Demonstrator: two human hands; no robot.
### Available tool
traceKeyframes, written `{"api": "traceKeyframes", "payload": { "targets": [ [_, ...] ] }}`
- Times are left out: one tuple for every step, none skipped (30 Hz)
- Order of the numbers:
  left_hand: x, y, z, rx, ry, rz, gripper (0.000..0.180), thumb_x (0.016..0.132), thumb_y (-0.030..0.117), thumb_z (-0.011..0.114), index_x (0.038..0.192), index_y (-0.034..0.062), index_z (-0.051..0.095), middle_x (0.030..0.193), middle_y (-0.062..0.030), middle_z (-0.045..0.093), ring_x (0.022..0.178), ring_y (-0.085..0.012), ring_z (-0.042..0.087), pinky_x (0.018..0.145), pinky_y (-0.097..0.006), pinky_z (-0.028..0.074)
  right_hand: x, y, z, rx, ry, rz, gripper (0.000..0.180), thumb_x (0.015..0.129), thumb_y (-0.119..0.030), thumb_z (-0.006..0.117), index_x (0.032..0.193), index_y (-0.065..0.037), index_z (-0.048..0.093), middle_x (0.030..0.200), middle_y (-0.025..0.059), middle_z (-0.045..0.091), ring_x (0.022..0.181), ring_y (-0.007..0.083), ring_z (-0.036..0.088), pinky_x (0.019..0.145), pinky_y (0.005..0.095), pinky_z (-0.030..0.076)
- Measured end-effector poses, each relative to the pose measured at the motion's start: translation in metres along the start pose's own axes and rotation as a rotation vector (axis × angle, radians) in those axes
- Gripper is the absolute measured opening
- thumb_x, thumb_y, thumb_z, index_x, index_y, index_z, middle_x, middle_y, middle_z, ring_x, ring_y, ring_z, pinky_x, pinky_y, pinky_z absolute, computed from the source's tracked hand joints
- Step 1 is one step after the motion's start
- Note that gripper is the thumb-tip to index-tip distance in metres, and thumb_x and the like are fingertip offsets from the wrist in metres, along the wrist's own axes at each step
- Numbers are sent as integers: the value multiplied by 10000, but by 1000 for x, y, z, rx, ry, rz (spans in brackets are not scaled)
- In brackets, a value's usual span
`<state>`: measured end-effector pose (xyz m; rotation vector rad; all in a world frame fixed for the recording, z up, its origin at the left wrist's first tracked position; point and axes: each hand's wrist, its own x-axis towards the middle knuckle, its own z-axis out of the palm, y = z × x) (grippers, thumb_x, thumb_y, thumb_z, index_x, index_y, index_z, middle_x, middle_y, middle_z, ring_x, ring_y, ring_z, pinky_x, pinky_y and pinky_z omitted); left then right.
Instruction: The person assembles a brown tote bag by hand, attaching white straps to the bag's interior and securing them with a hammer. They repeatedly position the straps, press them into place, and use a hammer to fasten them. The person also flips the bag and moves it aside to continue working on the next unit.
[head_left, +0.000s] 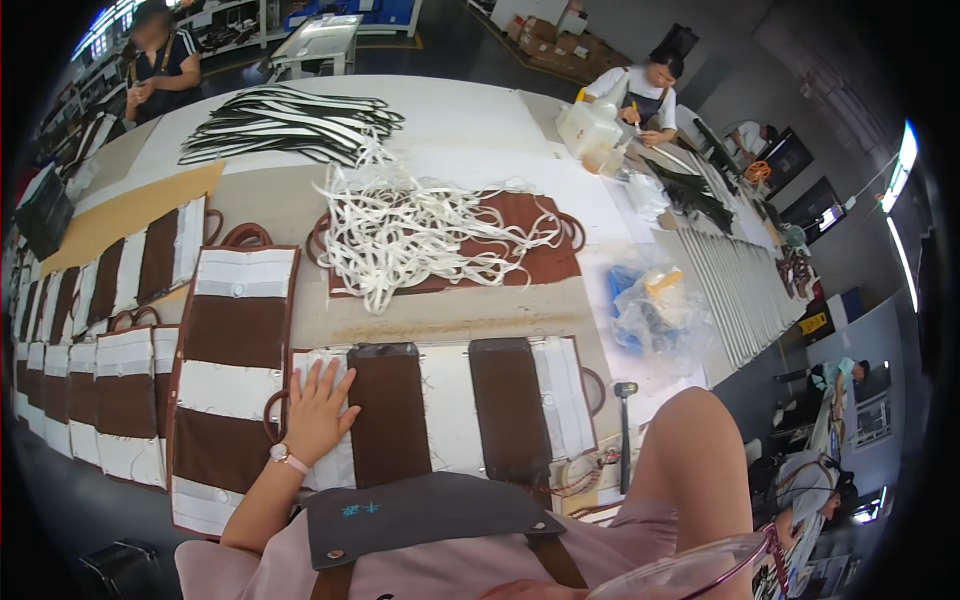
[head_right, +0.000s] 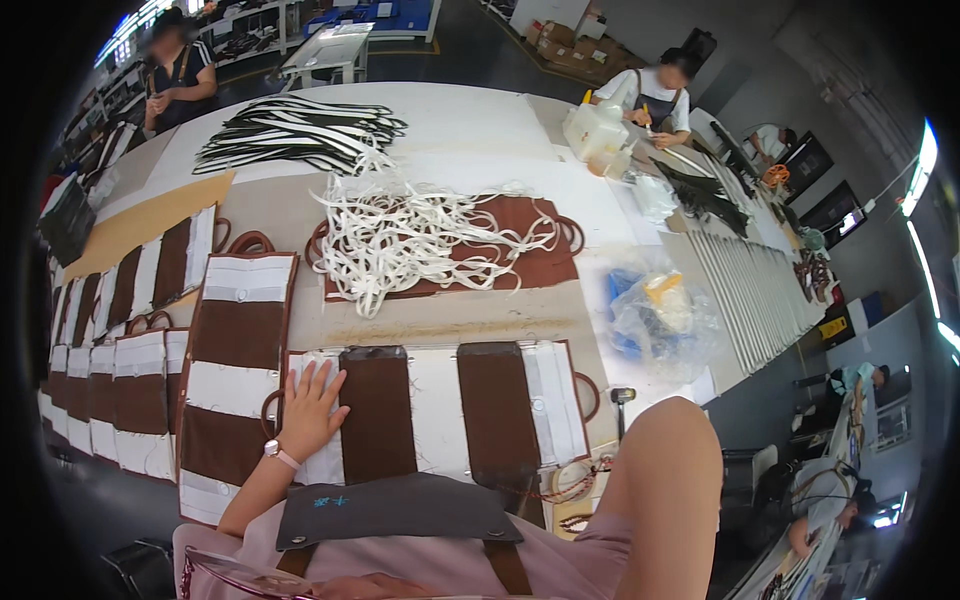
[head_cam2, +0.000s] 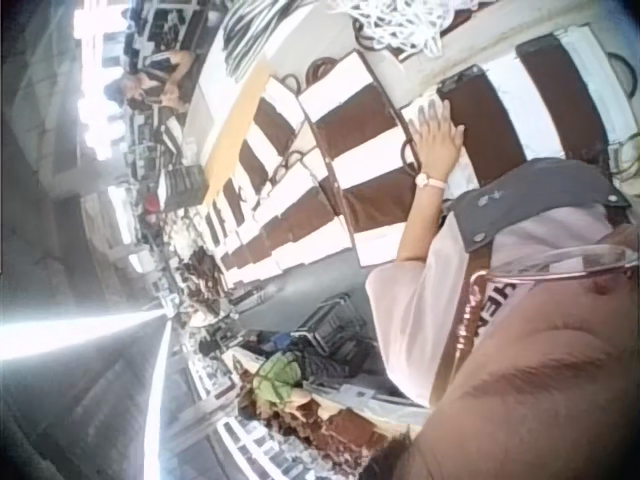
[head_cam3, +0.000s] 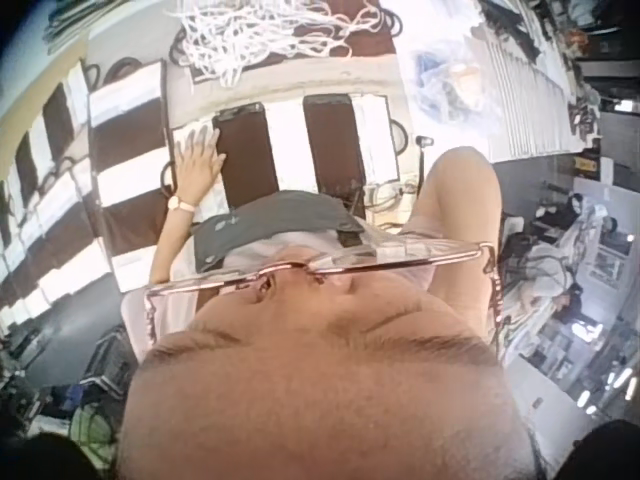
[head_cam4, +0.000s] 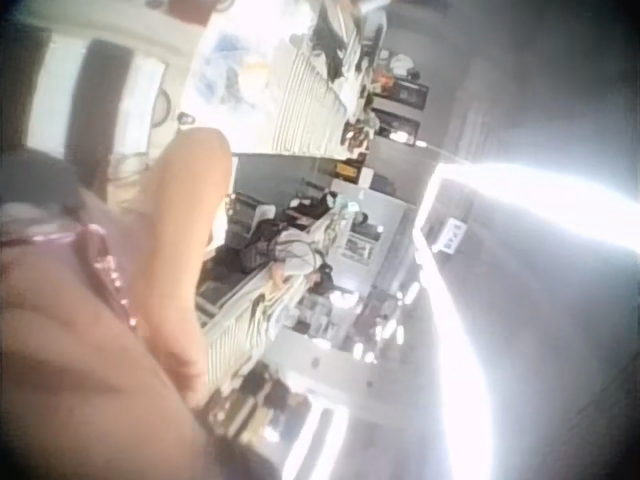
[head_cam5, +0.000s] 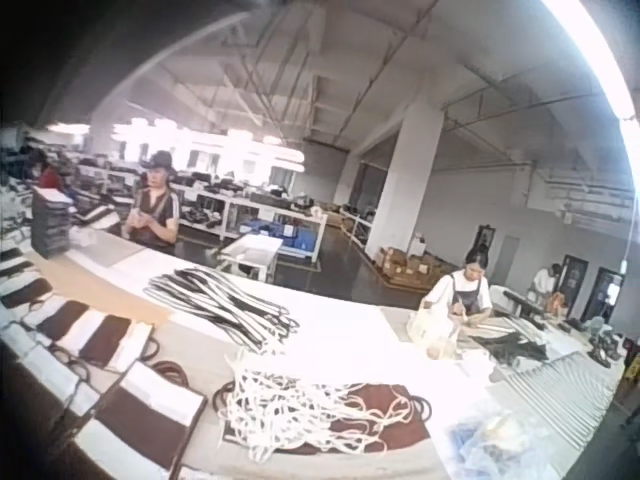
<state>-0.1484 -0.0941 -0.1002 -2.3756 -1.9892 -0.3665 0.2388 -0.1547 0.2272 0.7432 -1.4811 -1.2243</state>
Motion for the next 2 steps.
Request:
{"api": "traceKeyframes", "payload": {
  "targets": [
    [5, 5, 8, -44, 11, 18, 639, 898, 393, 641, 1466, 159, 463, 1512, -149, 412, 1414, -379, 339, 1155, -606, 194, 10, 13, 13, 97, 51, 21, 455, 937, -239, 607, 1293, 25, 500, 1508, 208, 379, 1324, 373, 422, 1078, 560, 348],
    [10, 13, 15, -86, 20, 35, 639, 898, 391, 642, 1466, 158, 463, 1513, -149, 411, 1416, -379, 336, 1155, -606, 192, 20, 25, 24, 196, 98, 41, 514, 928, -291, 623, 1330, -5, 476, 1526, 189, 366, 1350, 368, 391, 1099, 570, 327]
  ]
}}
